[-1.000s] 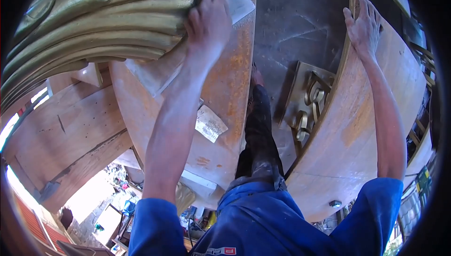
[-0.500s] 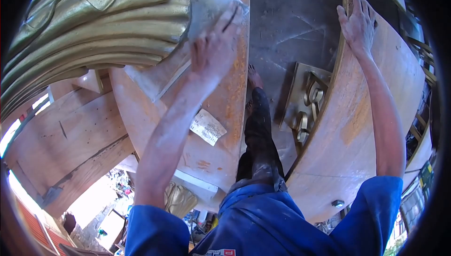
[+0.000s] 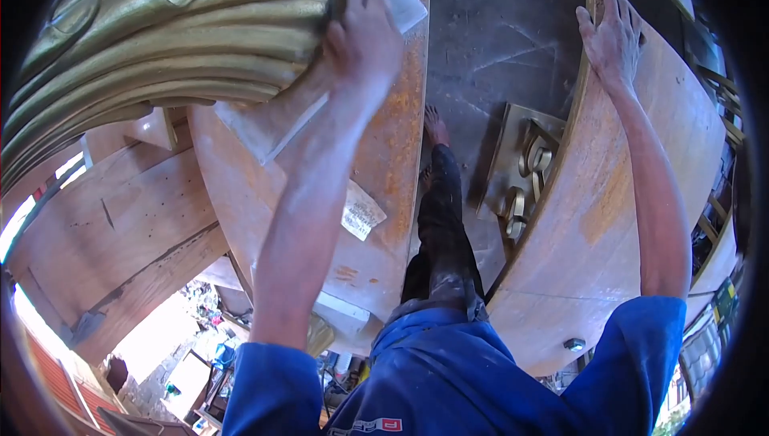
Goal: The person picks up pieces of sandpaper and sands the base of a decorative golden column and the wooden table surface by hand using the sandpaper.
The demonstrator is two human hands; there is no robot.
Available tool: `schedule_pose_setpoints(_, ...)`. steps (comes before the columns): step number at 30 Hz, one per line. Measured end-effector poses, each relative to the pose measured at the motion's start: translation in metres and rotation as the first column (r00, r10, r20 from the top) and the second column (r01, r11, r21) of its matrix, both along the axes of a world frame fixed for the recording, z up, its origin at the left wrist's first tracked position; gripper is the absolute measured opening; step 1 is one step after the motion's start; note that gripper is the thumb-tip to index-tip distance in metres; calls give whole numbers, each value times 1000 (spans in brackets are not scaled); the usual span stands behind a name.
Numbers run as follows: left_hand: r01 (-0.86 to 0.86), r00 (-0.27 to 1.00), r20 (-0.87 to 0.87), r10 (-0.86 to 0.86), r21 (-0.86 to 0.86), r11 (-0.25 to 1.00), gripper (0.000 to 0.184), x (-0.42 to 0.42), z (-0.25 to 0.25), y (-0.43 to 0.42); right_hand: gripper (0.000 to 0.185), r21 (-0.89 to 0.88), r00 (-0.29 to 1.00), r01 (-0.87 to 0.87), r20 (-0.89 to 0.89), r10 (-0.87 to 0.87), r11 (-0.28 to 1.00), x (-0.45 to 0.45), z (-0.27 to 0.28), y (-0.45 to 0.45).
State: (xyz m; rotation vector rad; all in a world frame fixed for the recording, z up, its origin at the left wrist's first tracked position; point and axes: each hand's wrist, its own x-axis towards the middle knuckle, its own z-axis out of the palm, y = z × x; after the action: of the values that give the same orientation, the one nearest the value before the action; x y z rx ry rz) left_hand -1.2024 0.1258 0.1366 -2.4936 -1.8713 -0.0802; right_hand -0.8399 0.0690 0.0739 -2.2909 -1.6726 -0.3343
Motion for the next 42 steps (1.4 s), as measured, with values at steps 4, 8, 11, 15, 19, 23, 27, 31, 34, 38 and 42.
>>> schedule_pose_setpoints(4, 350, 897, 334, -289, -136, 927, 47, -44, 7, -69, 56, 4, 1000, 7, 18, -7, 1000, 0, 3, -5)
schedule_pose_setpoints(8, 196, 559, 752, 350, -530, 825, 49, -59, 26, -102, 54, 61, 998, -58, -15, 59, 996, 2, 4, 8)
schedule_pose_setpoints(11, 246, 12, 520, 854, -829, 502, 50, -63, 31, -141, 46, 209, 959, -191, -169, 228, 959, -4, 14, -3)
schedule_pose_setpoints(15, 385, -433, 460, 775, -683, 620, 54, -48, 17, -155, 57, 50, 498, -437, -818, 288, 898, -163, 68, -71)
schedule_pose_setpoints(19, 275, -371, 453, 810, -780, 562, 48, -49, 33, -163, 69, 32, 144, -478, -983, 114, 878, -298, 78, -123)
schedule_pose_setpoints(23, -52, 135, 745, 654, -654, 755, 40, -133, 26, -166, 64, -73, 191, -330, -981, -10, 941, -296, 90, -86)
schedule_pose_setpoints(27, -564, 449, 782, 432, -127, 816, 55, -246, -28, -161, 47, 88, 857, -310, -406, 318, 947, -268, 65, -25)
schedule_pose_setpoints(31, -468, 757, 452, 472, -130, 874, 76, -303, -87, -175, 47, -9, 890, -413, -214, 402, 910, -258, 26, -9)
schedule_pose_setpoints(34, -424, 806, 428, 409, -66, 903, 90, -300, -84, -174, 51, -9, 889, -416, -212, 405, 909, -263, 28, -8)
schedule_pose_setpoints(38, -419, 831, 395, 391, -16, 908, 101, -297, -85, -171, 51, -101, 871, -441, -287, 398, 892, -309, 44, -30)
schedule_pose_setpoints(42, -413, 846, 374, 381, 6, 911, 108, -292, -80, -169, 50, -167, 884, -434, -268, 383, 885, -310, 54, -38)
